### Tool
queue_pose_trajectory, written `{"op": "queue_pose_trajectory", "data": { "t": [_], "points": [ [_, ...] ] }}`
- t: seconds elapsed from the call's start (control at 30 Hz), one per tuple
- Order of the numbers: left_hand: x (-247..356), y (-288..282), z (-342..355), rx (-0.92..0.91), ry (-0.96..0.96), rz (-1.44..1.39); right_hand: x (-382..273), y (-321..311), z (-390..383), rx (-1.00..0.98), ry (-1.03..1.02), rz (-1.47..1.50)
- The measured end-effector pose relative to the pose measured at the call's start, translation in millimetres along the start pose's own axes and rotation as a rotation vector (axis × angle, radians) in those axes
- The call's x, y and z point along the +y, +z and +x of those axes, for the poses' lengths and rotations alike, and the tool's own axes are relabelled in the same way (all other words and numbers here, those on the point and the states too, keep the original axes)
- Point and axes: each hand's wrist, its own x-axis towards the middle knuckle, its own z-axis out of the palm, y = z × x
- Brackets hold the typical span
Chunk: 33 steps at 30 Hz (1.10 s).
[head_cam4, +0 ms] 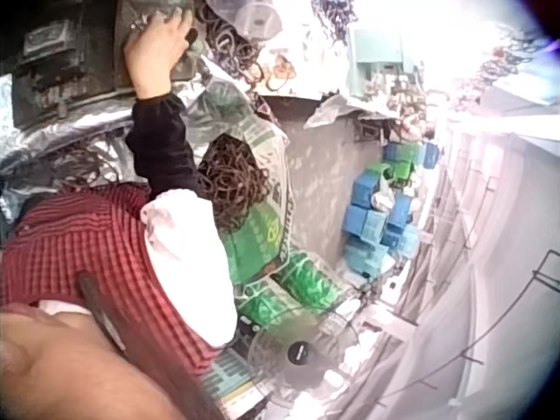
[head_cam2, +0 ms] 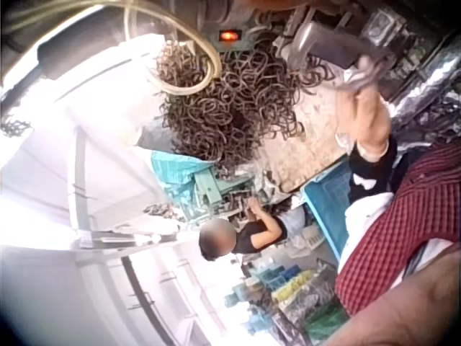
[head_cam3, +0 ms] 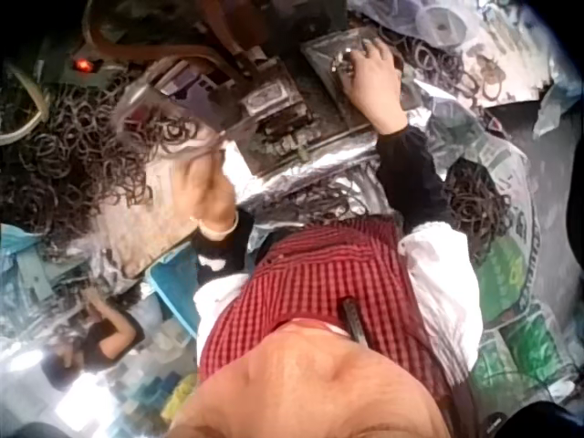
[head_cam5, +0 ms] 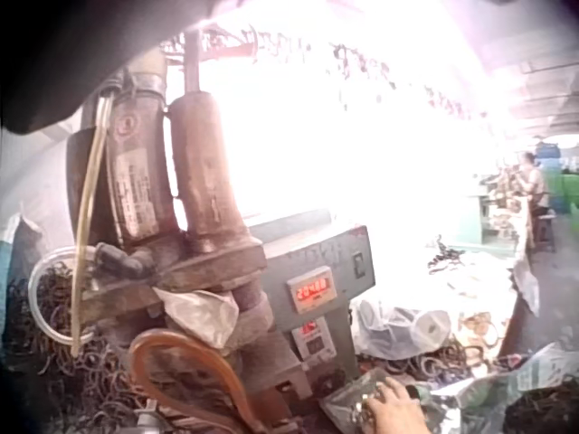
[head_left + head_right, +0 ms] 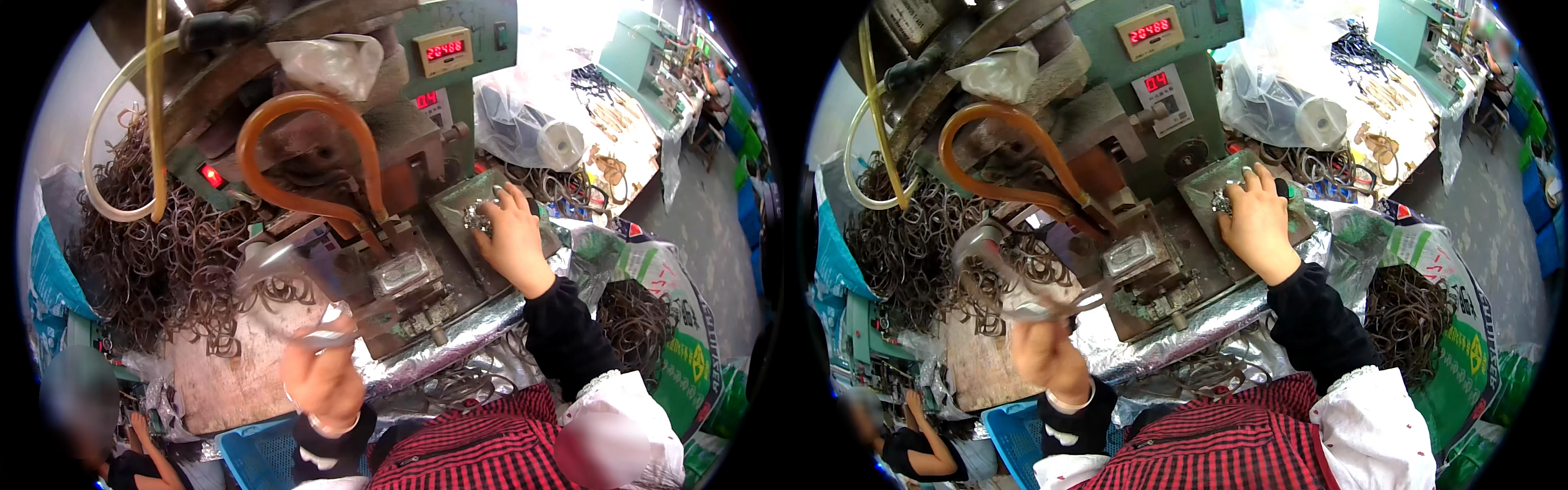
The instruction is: The person repeatedly places small metal pieces into a press machine, activates the press, and removes the formed metal loops. The person handles the metal pieces by hand and operates the machine's red button to cycle the press.
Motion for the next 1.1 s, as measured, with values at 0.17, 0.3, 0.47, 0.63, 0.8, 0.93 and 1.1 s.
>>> {"op": "queue_pose_trajectory", "data": {
  "t": [0.17, 0.3, 0.47, 0.63, 0.8, 0.93, 1.1],
  "points": [
    [7.3, 41.6, 17.7, -0.122, 0.089, -0.065, 18.1, 15.8, -7.5, 0.182, -0.085, 0.063],
    [-4.0, 44.3, 8.8, -0.127, 0.188, -0.120, 26.3, 15.2, -3.6, 0.176, -0.018, 0.158],
    [-8.2, 47.5, 5.9, -0.121, 0.202, -0.118, 24.0, -6.7, 5.4, 0.046, 0.040, 0.157],
    [-12.8, 49.1, 8.7, -0.041, 0.247, -0.220, 26.6, 8.5, -2.7, 0.173, -0.072, 0.122],
    [-15.1, 40.9, 11.4, -0.154, 0.236, -0.201, 23.2, 1.5, 1.3, 0.177, -0.098, 0.107],
    [16.7, 35.8, -11.2, -0.044, -0.098, -0.173, 15.8, 6.7, 0.7, 0.187, -0.144, 0.126],
    [25.5, -44.3, -63.6, -0.324, -0.270, 0.541, 15.0, -7.4, -20.1, 0.230, -0.058, 0.257]
  ]
}}
